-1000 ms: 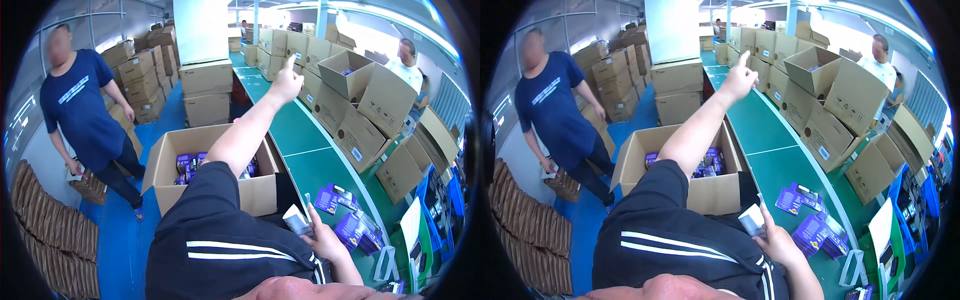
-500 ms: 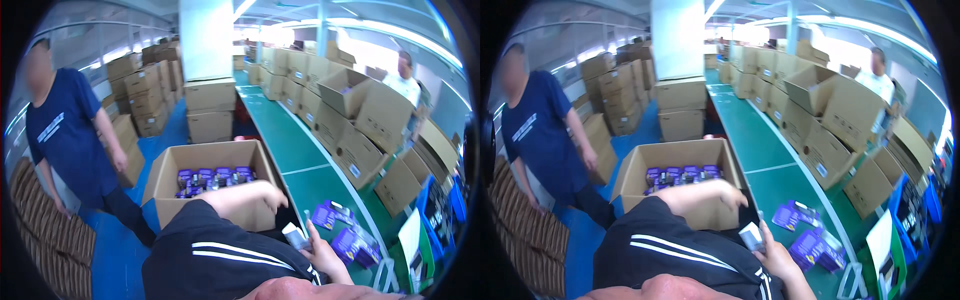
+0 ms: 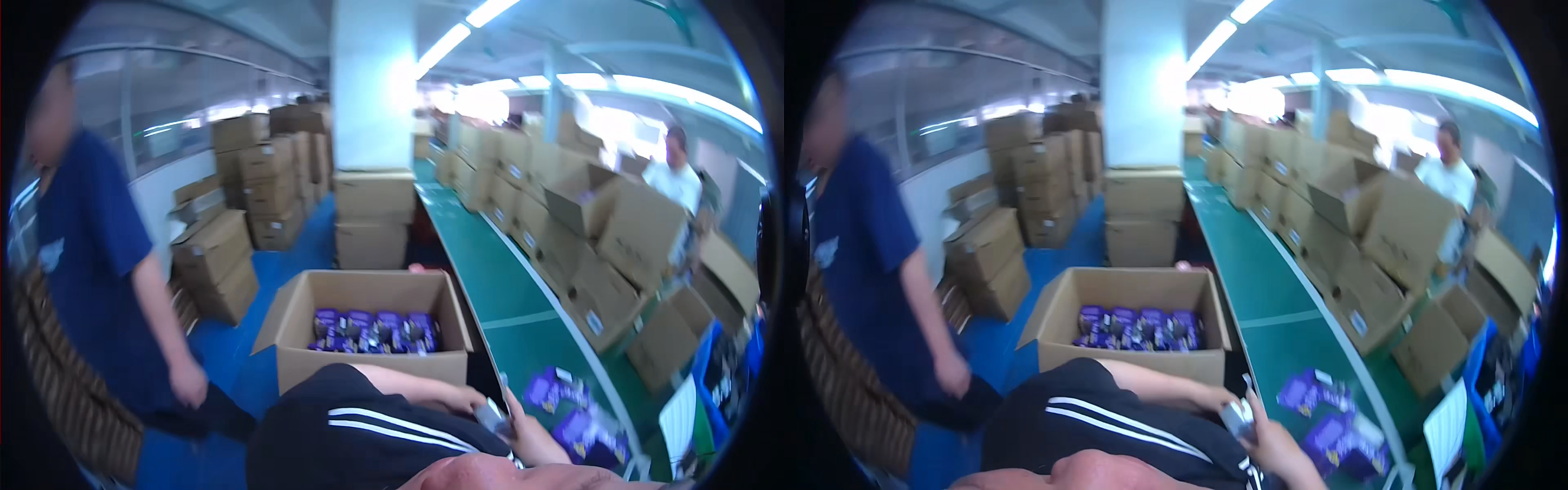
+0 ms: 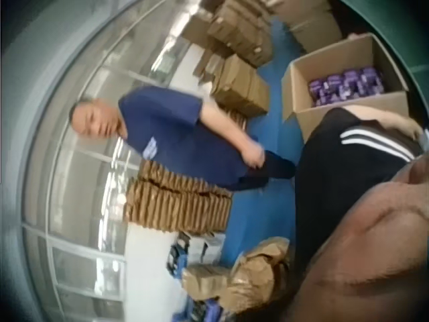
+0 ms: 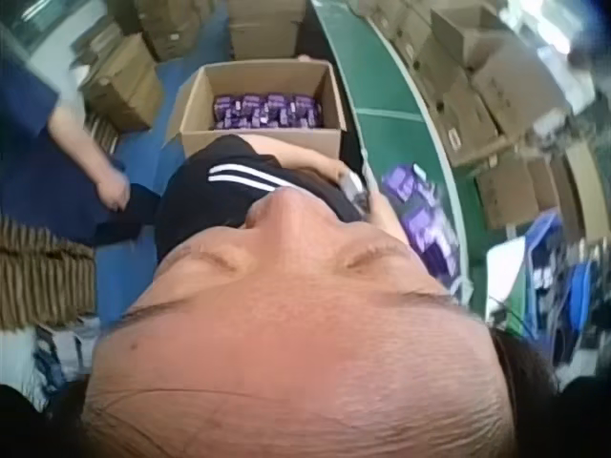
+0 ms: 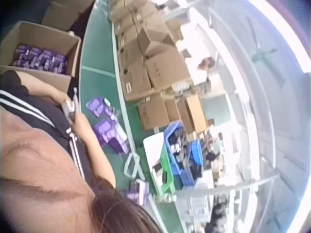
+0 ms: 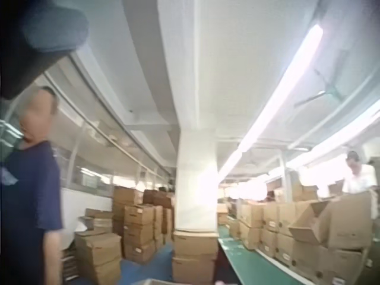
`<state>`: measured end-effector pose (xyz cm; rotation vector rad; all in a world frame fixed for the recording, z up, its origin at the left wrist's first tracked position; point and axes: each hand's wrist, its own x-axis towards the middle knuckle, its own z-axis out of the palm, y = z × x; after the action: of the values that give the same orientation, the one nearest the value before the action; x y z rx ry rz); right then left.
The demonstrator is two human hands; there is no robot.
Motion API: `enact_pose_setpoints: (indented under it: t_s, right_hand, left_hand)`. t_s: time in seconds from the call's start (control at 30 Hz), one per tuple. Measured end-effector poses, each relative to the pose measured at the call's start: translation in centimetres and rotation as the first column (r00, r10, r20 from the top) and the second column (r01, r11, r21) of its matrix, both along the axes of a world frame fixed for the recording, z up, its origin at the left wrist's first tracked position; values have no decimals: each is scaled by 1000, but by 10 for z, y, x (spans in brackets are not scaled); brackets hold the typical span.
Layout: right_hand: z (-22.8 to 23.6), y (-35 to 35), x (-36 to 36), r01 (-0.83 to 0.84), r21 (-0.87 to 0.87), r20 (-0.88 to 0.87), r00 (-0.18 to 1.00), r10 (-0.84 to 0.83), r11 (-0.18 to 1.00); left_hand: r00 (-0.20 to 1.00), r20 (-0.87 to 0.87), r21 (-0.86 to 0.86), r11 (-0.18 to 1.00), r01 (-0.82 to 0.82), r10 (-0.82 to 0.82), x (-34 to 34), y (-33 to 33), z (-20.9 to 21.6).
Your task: The person unpacks stacks of folded cardboard boxes and places them on the table. The person then peels adhesive labels from a backing sheet and sticks them onto the folded cardboard boxes by hand.
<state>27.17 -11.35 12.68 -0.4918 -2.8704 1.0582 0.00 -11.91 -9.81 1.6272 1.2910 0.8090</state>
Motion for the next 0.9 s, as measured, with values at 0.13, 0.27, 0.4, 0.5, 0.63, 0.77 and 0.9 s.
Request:
enact_pose_setpoints:
  t_s: [0.13, 0.27, 0.4, 0.5, 0.63, 0.77, 0.9]
  right_hand:
    - [5, 2, -2, -12, 0, 39, 999, 12, 1000]
    - [0, 1, 17, 120, -12, -73, 990, -121, 993]
    - [2, 6, 46, 230, -39, -22, 973, -231, 972]
    - [5, 12, 56, 294, -98, 48, 956, -290, 951]
    - [-8, 15, 63, 326, -38, -57, 943, -327, 945]
    - [-10, 14, 58, 358, -21, -51, 932, -359, 933]
    - [-2, 9, 39, 372, -64, 47, 928, -370, 926]
  left_hand:
    - [995, -97, -118, 992, -36, 24, -2, 1, 11]
    - [1000, 6, -228, 974, -2, 4, 11, 13, 20]
    - [981, 138, -255, 952, 168, -136, 14, 23, 19]
    - [979, 80, -385, 900, 204, -188, 23, 28, 26]
    - [859, -316, -460, 857, 233, -403, 28, 31, 80]
    - [649, -477, -535, 782, 320, -592, 45, 41, 173]
    - [721, -424, -104, 820, 563, -549, 57, 38, 197]
